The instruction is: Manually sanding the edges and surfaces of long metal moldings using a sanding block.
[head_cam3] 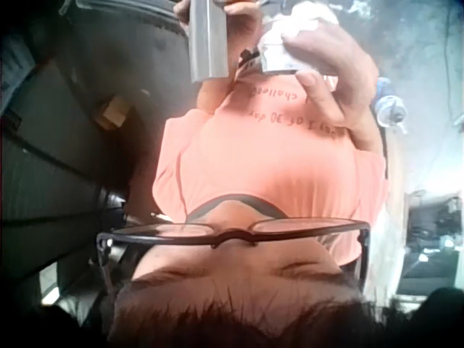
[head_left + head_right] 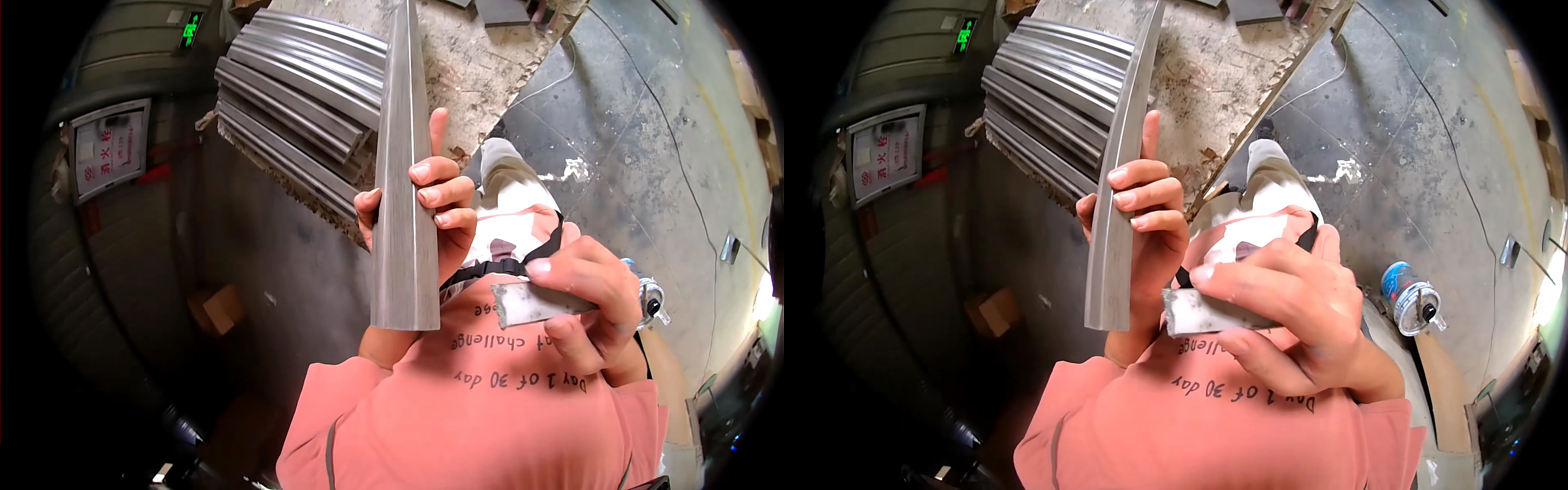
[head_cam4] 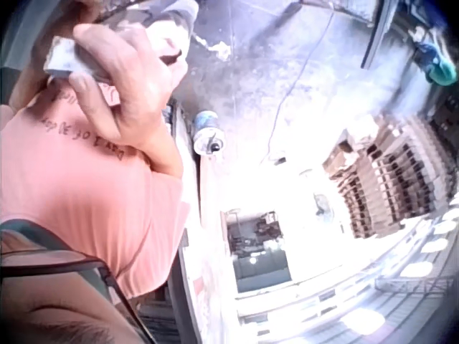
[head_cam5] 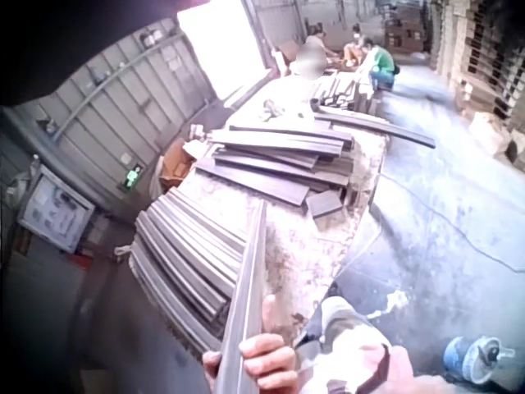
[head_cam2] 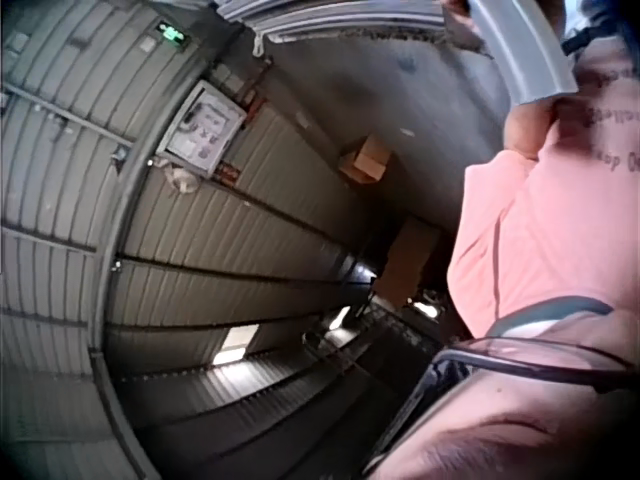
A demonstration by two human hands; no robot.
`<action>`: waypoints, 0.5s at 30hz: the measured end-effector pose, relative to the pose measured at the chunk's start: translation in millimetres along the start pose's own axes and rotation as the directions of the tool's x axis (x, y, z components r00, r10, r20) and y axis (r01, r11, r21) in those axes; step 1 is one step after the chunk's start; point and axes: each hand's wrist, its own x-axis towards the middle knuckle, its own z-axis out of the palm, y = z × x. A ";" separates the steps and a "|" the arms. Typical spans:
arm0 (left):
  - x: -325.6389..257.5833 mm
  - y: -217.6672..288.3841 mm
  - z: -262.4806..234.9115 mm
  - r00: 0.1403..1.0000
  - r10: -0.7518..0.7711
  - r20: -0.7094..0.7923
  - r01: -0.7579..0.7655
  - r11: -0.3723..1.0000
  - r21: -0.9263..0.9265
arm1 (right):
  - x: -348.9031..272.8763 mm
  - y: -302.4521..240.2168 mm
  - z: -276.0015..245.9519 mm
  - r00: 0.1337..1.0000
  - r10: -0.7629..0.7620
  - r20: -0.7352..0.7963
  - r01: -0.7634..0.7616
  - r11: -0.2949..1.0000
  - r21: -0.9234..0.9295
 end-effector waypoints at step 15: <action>-11.8 11.9 -21.5 0.986 0.036 0.164 -0.030 0.999 -0.040 | 21.5 -2.5 33.2 0.989 0.051 0.142 -0.079 0.977 0.197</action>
